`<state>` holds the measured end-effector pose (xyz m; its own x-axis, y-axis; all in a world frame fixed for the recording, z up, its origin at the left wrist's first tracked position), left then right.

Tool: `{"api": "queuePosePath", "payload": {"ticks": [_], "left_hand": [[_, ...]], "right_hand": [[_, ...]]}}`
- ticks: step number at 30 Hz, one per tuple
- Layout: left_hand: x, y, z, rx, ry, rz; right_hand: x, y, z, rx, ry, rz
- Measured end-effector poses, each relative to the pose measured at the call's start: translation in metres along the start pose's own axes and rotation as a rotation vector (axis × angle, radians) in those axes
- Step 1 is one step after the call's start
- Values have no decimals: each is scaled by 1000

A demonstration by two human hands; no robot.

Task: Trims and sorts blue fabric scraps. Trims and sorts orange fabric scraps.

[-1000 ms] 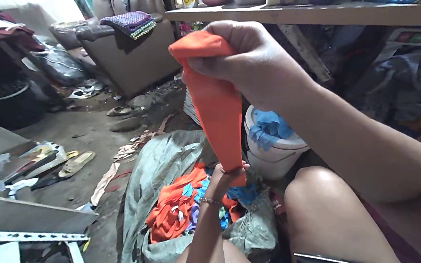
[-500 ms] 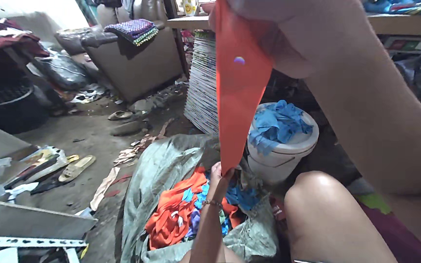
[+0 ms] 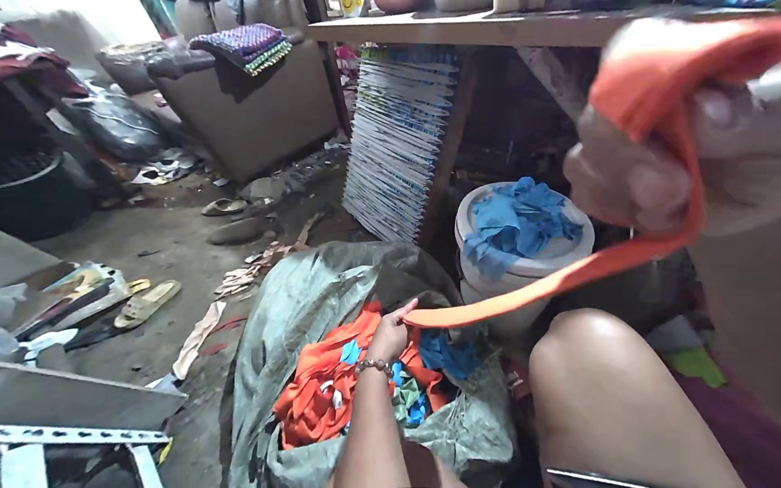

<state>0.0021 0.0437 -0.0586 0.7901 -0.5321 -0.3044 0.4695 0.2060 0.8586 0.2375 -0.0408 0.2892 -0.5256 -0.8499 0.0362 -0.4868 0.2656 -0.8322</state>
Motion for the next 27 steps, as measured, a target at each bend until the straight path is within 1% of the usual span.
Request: {"api": "queuePosePath", "payload": {"ticks": [2, 4, 5, 8, 10, 12, 14, 17, 18, 19, 21, 22, 23, 25, 26, 27], "left_hand": [[-2, -6, -1, -19, 95, 146], [-4, -7, 2, -29, 221, 376], [-4, -6, 3, -30, 258, 496], [-8, 2, 9, 1, 249, 807], [-10, 7, 12, 10, 254, 998], [-12, 11, 13, 11, 282, 1105], [-13, 8, 8, 28, 317, 1026], [-10, 6, -2, 192, 463, 806], [-8, 8, -4, 240, 486, 772], [-6, 12, -3, 277, 490, 734], [1, 23, -1, 329, 453, 672], [6, 29, 1, 363, 408, 644], [10, 35, 3, 403, 354, 609], [22, 46, 9, 467, 240, 530], [28, 51, 12, 483, 186, 498], [34, 56, 15, 501, 138, 482]], "right_hand": [[5, 10, 20, 46, 24, -26], [12, 21, 41, 83, 7, -78], [15, 27, 52, 110, -4, -104], [19, 50, 93, 208, -18, -58], [23, 67, 110, 231, -31, 5], [29, 91, 119, 321, -53, 71], [35, 124, 128, 467, -19, 47], [43, 177, 138, 747, 65, 106], [44, 194, 140, 848, 57, 173], [45, 210, 142, 944, 6, 249], [39, 235, 147, 1049, -85, 405], [33, 242, 147, 1072, -39, 443], [23, 247, 147, 1045, 88, 428], [1, 253, 141, 918, 445, 304], [-9, 255, 136, 906, 555, 209], [-17, 258, 131, 923, 607, 108]]}}
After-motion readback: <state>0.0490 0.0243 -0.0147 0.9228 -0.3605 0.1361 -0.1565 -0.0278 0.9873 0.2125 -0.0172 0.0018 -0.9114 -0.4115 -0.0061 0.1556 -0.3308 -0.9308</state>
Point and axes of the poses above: each hand's wrist, its own z-axis away from the middle knuckle, its own x-axis out of the palm, y = z × x, the point moved 4 cm from there along -z, towards the middle knuckle, and after that the axes turned 7 degrees about -y, right-handed, at the moved point
